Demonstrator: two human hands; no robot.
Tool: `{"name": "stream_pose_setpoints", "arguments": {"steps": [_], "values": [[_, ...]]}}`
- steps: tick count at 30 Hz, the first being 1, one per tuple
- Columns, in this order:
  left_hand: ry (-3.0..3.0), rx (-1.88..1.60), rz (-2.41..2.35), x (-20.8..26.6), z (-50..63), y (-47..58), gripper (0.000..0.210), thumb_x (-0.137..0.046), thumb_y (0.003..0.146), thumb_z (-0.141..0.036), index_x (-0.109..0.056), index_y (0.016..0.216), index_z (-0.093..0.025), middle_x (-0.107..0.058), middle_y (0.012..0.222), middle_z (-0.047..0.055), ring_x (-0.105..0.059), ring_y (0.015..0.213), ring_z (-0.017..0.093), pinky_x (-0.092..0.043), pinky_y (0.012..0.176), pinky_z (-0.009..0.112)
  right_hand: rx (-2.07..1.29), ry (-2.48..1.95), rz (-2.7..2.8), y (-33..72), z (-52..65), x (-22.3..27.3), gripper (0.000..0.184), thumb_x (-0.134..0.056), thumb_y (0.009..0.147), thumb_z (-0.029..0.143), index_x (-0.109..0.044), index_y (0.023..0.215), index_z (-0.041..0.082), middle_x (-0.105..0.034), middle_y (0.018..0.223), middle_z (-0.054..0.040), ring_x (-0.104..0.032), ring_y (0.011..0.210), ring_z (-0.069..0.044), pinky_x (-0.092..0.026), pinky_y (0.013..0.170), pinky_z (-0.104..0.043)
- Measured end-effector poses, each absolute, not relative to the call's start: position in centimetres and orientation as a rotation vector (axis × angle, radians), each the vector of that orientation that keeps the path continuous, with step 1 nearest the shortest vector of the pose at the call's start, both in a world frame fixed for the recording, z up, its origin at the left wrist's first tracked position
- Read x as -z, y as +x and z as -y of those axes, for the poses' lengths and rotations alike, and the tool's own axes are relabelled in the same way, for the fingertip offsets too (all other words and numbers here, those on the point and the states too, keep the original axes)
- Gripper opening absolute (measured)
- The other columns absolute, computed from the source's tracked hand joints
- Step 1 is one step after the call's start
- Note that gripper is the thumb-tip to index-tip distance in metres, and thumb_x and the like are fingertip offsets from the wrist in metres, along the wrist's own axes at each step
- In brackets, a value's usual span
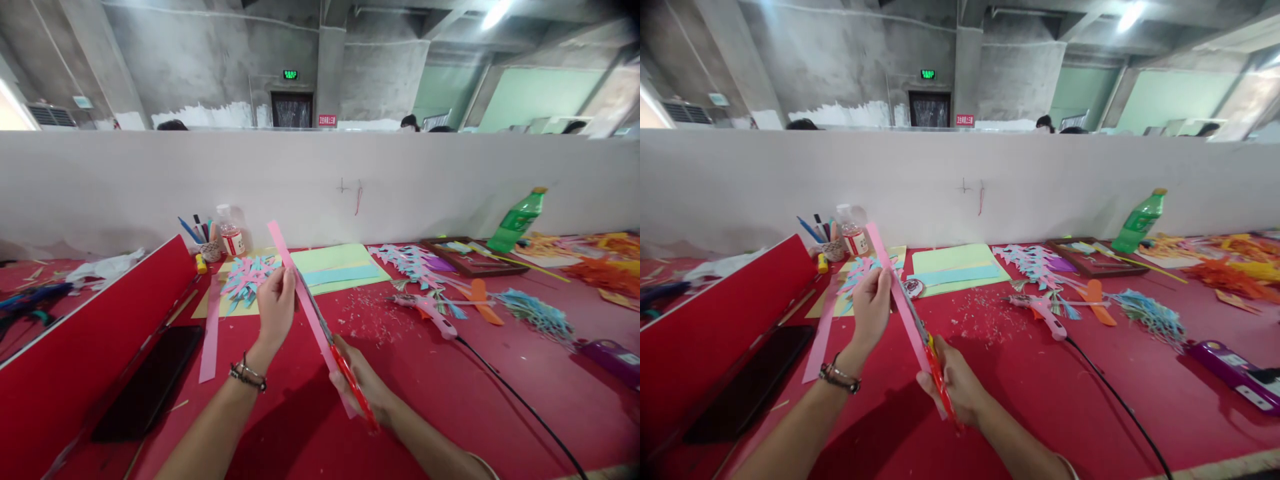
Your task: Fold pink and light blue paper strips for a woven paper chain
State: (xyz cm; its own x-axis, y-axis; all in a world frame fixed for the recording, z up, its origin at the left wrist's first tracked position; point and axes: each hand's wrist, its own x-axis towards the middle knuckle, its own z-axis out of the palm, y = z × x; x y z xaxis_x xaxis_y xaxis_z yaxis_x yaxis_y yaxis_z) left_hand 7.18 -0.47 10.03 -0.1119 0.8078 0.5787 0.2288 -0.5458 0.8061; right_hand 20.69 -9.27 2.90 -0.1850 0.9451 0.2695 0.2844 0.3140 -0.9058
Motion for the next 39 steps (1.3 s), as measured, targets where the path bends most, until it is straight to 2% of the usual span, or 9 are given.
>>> {"name": "stream_pose_setpoints", "arguments": {"steps": [10, 19, 27, 34, 39], "values": [[1.712, -1.656, -1.143, -9.3, 0.5, 7.7, 0.034, -0.037, 0.080, -0.033, -0.026, 0.051, -0.019, -0.027, 0.042, -0.007, -0.030, 0.036, 0.007, -0.024, 0.038, 0.020, -1.010, -1.024, 1.656, 20.2, 9.1, -3.7, 0.019, -0.043, 0.076, 0.037, -0.041, 0.078, 0.018, -0.032, 0.061, 0.0034, -0.028, 0.052, -0.008, -0.028, 0.045, -0.020], [1.584, -1.637, -1.105, -8.8, 0.6, 8.2, 0.035, -0.039, 0.079, -0.037, -0.028, 0.051, -0.019, -0.028, 0.041, -0.007, -0.029, 0.035, 0.007, -0.022, 0.036, 0.020, -0.936, -0.979, 1.655, 20.0, 9.1, -3.3, 0.025, -0.036, 0.079, 0.040, -0.037, 0.069, 0.018, -0.031, 0.060, 0.0035, -0.027, 0.053, -0.008, -0.027, 0.047, -0.020], [1.581, -1.612, -1.089, -9.0, 0.5, 8.2, 0.035, -0.038, 0.079, -0.039, -0.031, 0.051, -0.019, -0.030, 0.040, -0.007, -0.031, 0.034, 0.007, -0.023, 0.035, 0.020, -0.985, -1.013, 1.632, 20.0, 9.3, -4.0, 0.024, -0.043, 0.077, 0.039, -0.037, 0.069, 0.017, -0.031, 0.060, 0.0035, -0.027, 0.053, -0.007, -0.027, 0.046, -0.020], [1.554, -1.571, -1.067, -8.9, 0.8, 8.4, 0.036, -0.038, 0.079, -0.040, -0.033, 0.051, -0.019, -0.031, 0.039, -0.007, -0.031, 0.031, 0.006, -0.023, 0.033, 0.019, -0.981, -1.073, 1.548, 19.8, 8.9, -3.2, 0.032, -0.042, 0.076, 0.045, -0.034, 0.061, 0.017, -0.028, 0.056, 0.0046, -0.023, 0.051, -0.007, -0.022, 0.044, -0.020], [1.563, -1.561, -1.040, -9.7, 0.3, 7.8, 0.036, -0.040, 0.078, -0.037, -0.034, 0.048, -0.018, -0.033, 0.036, -0.007, -0.031, 0.030, 0.005, -0.023, 0.032, 0.018, -1.056, -1.106, 1.430, 20.1, 8.6, -2.6, 0.033, -0.039, 0.077, 0.048, -0.040, 0.066, 0.017, -0.028, 0.056, 0.0044, -0.025, 0.049, -0.007, -0.024, 0.043, -0.020]]}}
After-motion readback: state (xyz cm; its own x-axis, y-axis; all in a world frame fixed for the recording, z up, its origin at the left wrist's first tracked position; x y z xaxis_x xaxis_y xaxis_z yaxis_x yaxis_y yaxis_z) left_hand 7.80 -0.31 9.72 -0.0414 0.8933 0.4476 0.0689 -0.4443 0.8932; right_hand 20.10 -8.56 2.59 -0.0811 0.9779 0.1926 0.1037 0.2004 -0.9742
